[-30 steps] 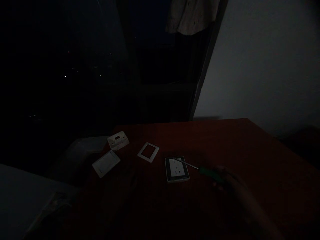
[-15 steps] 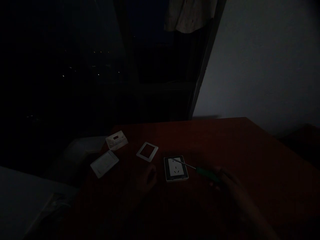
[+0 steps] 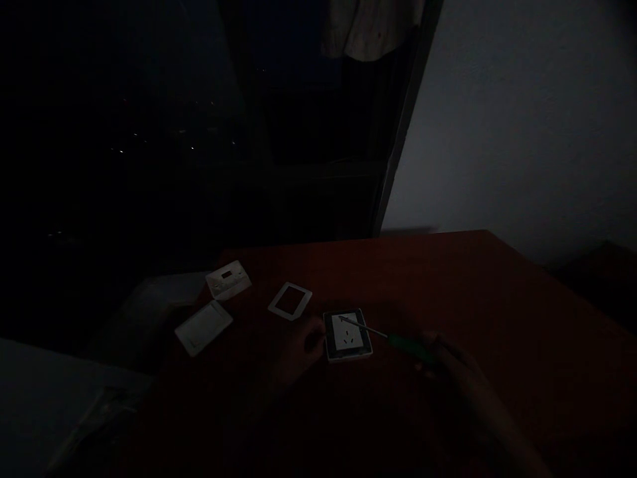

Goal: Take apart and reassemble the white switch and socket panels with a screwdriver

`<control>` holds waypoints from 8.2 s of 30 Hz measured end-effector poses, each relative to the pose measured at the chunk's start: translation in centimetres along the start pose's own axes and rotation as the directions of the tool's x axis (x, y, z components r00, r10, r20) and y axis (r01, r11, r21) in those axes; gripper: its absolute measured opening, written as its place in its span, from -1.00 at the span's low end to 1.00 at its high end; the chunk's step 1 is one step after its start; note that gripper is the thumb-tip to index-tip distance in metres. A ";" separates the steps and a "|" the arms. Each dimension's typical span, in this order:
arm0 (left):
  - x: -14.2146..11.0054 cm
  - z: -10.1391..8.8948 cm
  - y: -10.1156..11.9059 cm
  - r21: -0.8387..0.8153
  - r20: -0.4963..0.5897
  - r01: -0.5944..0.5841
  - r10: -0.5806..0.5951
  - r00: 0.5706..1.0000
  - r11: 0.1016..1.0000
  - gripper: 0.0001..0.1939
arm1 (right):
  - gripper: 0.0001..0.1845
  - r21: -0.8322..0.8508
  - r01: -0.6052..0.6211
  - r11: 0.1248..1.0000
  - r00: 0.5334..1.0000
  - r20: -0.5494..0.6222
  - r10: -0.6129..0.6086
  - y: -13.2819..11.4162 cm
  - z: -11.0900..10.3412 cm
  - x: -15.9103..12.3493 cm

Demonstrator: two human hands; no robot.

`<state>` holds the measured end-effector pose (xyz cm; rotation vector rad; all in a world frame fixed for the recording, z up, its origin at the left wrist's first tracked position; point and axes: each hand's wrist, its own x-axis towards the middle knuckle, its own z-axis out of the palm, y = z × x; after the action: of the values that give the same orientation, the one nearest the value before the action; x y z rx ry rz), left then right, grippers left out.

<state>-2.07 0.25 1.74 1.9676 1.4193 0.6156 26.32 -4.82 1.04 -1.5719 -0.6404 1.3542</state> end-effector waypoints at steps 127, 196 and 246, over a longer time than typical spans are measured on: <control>0.2 1.7 -2.8 -0.145 0.004 -0.090 0.091 0.996 0.985 -0.25 | -0.76 -0.536 0.820 -0.200 0.431 0.809 -0.401 -14.6 13.1 -3.4; 0.0 2.1 -2.9 -0.166 0.006 -0.047 0.049 0.999 0.985 -0.26 | -0.51 -0.504 0.855 -0.117 0.411 0.799 -0.439 -14.0 13.1 -2.9; -0.1 1.7 -2.2 -0.097 0.037 -0.079 0.083 0.996 0.992 -0.16 | -0.47 -0.406 0.912 -0.062 0.321 0.799 -0.508 -12.8 12.8 -2.1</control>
<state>-2.37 0.28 -1.05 1.9588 1.2679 0.6636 15.91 2.88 13.89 -1.0592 -2.4174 0.3100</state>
